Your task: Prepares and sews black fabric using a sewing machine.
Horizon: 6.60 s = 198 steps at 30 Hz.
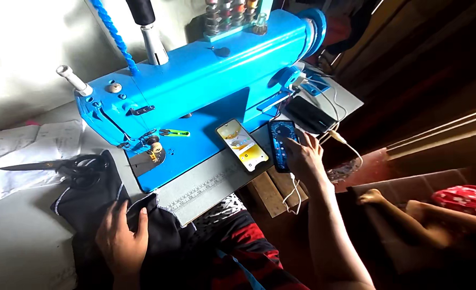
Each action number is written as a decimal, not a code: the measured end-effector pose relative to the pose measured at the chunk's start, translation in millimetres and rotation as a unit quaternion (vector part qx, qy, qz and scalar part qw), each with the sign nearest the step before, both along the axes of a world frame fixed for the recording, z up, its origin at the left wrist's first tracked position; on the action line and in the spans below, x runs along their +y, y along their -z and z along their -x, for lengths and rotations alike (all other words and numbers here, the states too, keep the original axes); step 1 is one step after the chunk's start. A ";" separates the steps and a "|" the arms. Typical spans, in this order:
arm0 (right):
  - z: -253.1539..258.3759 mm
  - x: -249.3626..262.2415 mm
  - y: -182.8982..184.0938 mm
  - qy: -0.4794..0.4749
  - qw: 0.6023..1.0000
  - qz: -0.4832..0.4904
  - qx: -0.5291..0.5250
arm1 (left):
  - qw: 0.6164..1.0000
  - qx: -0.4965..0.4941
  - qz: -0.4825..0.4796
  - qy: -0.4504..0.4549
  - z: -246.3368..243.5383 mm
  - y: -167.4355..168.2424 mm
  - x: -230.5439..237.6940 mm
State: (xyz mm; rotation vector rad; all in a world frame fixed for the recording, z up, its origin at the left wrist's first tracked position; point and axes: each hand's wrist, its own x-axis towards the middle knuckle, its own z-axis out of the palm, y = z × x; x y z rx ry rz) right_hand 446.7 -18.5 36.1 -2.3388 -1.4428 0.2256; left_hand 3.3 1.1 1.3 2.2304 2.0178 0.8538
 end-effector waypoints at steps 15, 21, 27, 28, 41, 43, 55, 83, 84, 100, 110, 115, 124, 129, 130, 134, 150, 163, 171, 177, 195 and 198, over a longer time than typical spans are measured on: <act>52.5 9.0 -7.9 -0.121 0.981 -0.150 -0.011 | 0.999 -0.013 -0.015 -0.040 0.7 1.5 0.3; 161.5 24.7 0.3 -0.371 0.911 -0.166 0.075 | 0.960 -0.250 -0.123 -0.037 17.5 4.2 0.5; 235.4 48.0 12.3 -0.455 0.876 -0.105 0.117 | 0.973 -0.211 -0.086 -0.039 46.7 -15.4 13.3; 247.3 46.6 12.4 -0.470 0.870 -0.093 0.112 | 0.981 -0.181 -0.056 -0.039 51.5 -20.6 23.4; 284.4 34.2 45.9 -0.523 0.837 -0.160 -0.001 | 0.964 0.004 0.196 -0.180 33.5 -56.8 144.7; 284.1 33.9 47.0 -0.521 0.838 -0.161 -0.006 | 0.963 0.004 0.201 -0.177 30.4 -57.6 151.4; 283.9 33.3 51.6 -0.510 0.838 -0.194 -0.016 | 0.966 -0.003 0.153 -0.207 41.9 -68.1 224.1; 307.4 93.9 -126.6 -0.593 0.672 -0.235 0.376 | 0.962 -0.141 -0.044 0.230 79.3 -156.5 19.0; 310.6 98.4 -134.2 -0.587 0.653 -0.271 0.394 | 0.960 -0.152 -0.030 0.233 72.9 -160.9 28.2; 296.0 26.8 -8.5 -0.532 0.729 0.048 0.427 | 0.933 -0.225 -0.237 0.149 58.4 -203.5 57.5; 154.4 75.6 -148.8 -0.476 0.703 -0.307 0.430 | 0.951 -0.164 -0.244 0.095 114.8 -270.8 36.2; 122.5 99.7 -176.3 -0.411 0.731 -0.445 0.313 | 0.945 -0.196 -0.247 0.086 104.5 -281.3 36.5; 103.3 68.6 -154.9 -0.347 0.789 -0.383 0.331 | 0.987 -0.005 0.009 0.163 148.7 -298.9 27.2; 106.5 42.4 -122.8 -0.324 0.820 -0.302 0.363 | 0.954 -0.152 -0.094 0.240 180.4 -316.5 30.5; 108.9 40.8 -112.8 -0.307 0.829 -0.297 0.362 | 0.953 -0.181 -0.138 0.201 175.0 -318.4 36.8; 114.7 31.6 -72.0 -0.241 0.861 -0.279 0.350 | 0.959 -0.142 -0.246 0.006 173.5 -292.0 114.9; 156.0 36.9 -11.9 -0.320 0.941 -0.111 -0.004 | 0.977 0.006 0.059 -0.206 57.3 13.6 -60.9; 249.7 80.1 29.1 -0.442 0.867 -0.157 0.168 | 0.777 -0.568 0.052 -0.267 6.5 23.5 -110.5; 239.5 65.1 18.3 -0.434 0.816 -0.136 0.358 | 0.794 -0.570 -0.018 -0.211 22.2 -13.3 -125.0; 233.6 52.6 23.8 -0.515 0.773 -0.182 0.323 | 0.825 -0.507 -0.089 -0.233 36.4 -32.3 -131.3; 211.8 17.7 10.5 -0.614 0.751 -0.233 0.060 | 0.971 -0.212 -0.023 -0.105 79.6 -54.1 -169.4; 215.0 22.0 4.4 -0.602 0.747 -0.276 0.055 | 0.982 -0.155 -0.051 -0.098 81.8 -54.5 -169.0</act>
